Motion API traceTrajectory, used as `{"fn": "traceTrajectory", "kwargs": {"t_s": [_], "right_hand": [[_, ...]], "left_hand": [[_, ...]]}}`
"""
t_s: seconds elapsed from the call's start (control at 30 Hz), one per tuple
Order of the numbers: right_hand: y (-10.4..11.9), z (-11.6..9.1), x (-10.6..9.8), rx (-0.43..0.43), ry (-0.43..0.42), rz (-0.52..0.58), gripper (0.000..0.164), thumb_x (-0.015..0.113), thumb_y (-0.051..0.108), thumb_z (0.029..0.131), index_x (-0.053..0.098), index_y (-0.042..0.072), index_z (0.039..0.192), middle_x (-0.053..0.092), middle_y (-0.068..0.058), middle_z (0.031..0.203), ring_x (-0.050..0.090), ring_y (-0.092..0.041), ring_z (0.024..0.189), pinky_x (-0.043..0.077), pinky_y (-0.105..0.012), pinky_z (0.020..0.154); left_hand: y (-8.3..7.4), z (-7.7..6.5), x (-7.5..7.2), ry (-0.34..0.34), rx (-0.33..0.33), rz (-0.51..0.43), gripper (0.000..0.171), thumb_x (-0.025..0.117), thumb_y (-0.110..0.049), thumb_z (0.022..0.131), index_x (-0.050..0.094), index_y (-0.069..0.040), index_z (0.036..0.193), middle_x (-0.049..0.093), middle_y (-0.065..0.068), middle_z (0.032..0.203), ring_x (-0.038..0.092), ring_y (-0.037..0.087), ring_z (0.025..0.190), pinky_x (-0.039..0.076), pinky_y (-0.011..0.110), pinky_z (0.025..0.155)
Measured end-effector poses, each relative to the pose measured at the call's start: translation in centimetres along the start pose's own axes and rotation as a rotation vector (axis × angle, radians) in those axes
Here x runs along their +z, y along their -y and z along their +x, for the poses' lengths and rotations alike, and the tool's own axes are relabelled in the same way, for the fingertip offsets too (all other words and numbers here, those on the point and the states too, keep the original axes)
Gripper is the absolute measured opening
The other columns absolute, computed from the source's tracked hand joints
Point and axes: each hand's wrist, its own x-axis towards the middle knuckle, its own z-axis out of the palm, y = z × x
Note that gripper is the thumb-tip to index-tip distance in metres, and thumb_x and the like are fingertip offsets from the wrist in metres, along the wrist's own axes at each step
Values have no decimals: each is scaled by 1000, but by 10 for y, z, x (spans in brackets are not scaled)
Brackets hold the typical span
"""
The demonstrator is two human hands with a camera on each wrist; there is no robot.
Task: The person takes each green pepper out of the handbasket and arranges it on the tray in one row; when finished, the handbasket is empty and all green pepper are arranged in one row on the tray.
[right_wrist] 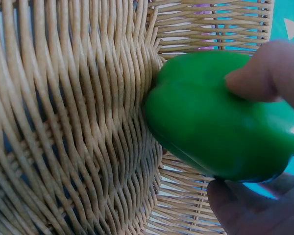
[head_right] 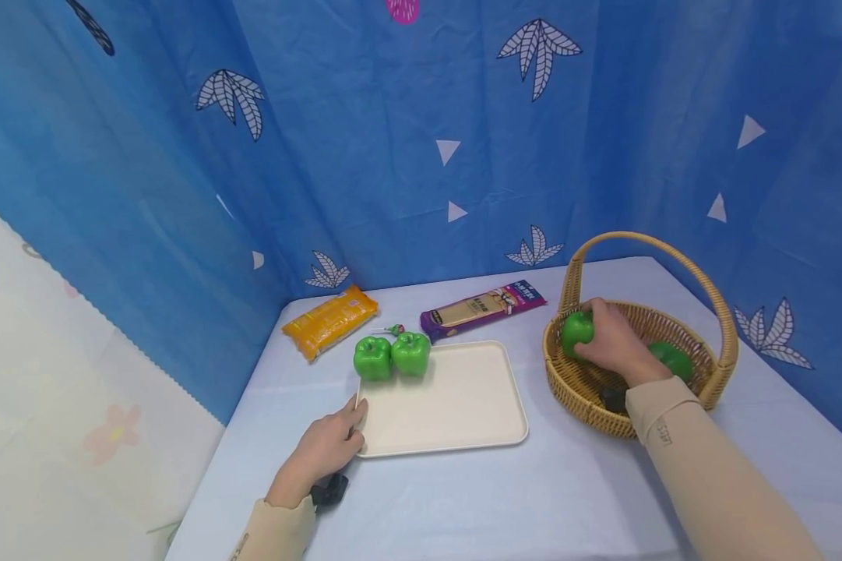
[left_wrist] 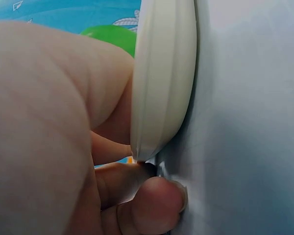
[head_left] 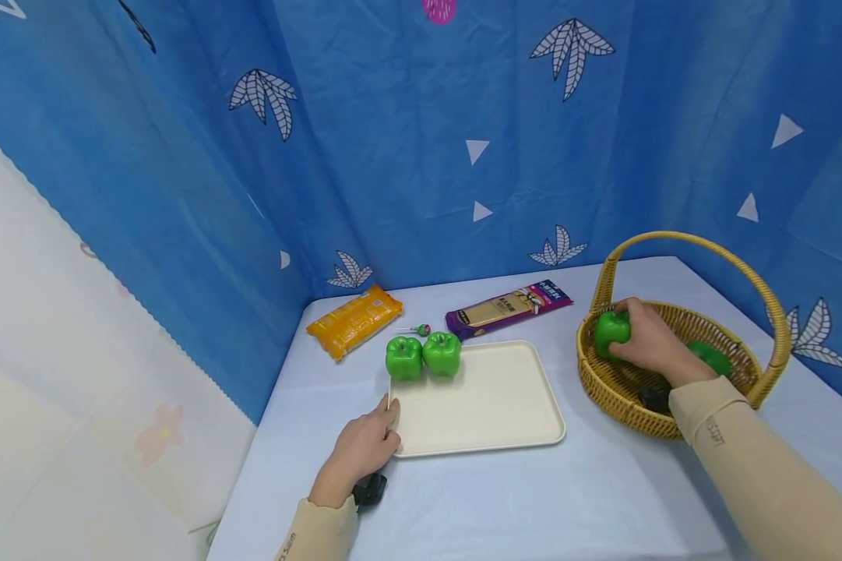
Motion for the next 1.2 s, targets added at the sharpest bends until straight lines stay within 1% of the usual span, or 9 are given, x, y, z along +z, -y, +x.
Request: {"fn": "traceTrajectory", "kwargs": {"t_s": [0.1, 0.17, 0.33, 0.5, 0.73, 0.87, 1.03, 1.1, 1.2], "right_hand": [[0, -1, 1, -4, 13, -4, 77, 72, 18, 86, 31, -11, 144, 41, -36, 132, 51, -47, 108, 50, -61, 86], [0, -2, 1, -6, 18, -9, 77, 72, 19, 85, 32, -10, 143, 41, -36, 132, 51, -46, 108, 50, -61, 86], [2, -3, 1, -9, 11, 2, 77, 74, 19, 84, 33, -12, 142, 40, -37, 133, 50, -47, 108, 50, -62, 87], [1, -2, 0, -22, -4, -2, 72, 76, 20, 84, 38, -14, 136, 43, -37, 130, 51, -47, 107, 50, -62, 88], [2, -3, -1, -25, -22, -15, 68, 71, 26, 88, 41, -12, 135, 46, -36, 128, 51, -45, 104, 49, -61, 86], [3, -3, -1, -19, -28, -18, 68, 70, 29, 90, 41, -12, 136, 46, -36, 127, 51, -46, 105, 49, -62, 87], [4, -4, -2, -19, -23, -17, 68, 70, 29, 91, 42, -13, 137, 48, -38, 129, 52, -47, 107, 49, -63, 87], [6, -3, -5, -22, -12, -23, 68, 70, 29, 91, 42, -14, 137, 49, -38, 129, 53, -47, 107, 49, -63, 88], [11, -3, -14, -29, 8, -37, 70, 71, 30, 92, 42, -15, 137, 51, -38, 127, 54, -47, 106, 51, -62, 87]], "left_hand": [[-1, 0, 0, 0, -1, -5, 63, 52, -17, 91, 47, 0, 152, 41, 23, 159, 37, 16, 58, 43, 36, 70], [-1, -1, 0, 2, -4, -1, 64, 52, -17, 91, 47, 0, 153, 41, 23, 159, 42, 16, 62, 46, 37, 74], [-1, 0, 0, 4, -2, 5, 63, 53, -18, 92, 48, -1, 153, 42, 23, 159, 48, 17, 67, 51, 41, 83], [-1, -1, -1, -3, 2, 5, 63, 53, -18, 92, 48, -1, 152, 42, 23, 159, 45, 16, 62, 50, 40, 78], [-1, -1, -2, -7, 4, 2, 64, 53, -18, 92, 47, -1, 153, 41, 23, 159, 36, 15, 56, 44, 36, 70], [0, -1, -1, -4, -1, 3, 64, 53, -18, 92, 47, -1, 153, 41, 23, 160, 37, 15, 57, 45, 36, 72], [-1, -1, 1, 7, -9, -7, 64, 53, -17, 92, 46, -1, 153, 40, 22, 161, 39, 16, 58, 45, 36, 73], [-1, -1, 1, 8, -12, -11, 64, 53, -17, 91, 46, -1, 153, 40, 22, 161, 39, 16, 59, 45, 36, 72], [-1, 0, 0, 4, -10, -4, 65, 53, -17, 91, 46, -1, 153, 40, 22, 161, 38, 15, 59, 45, 36, 73]]}}
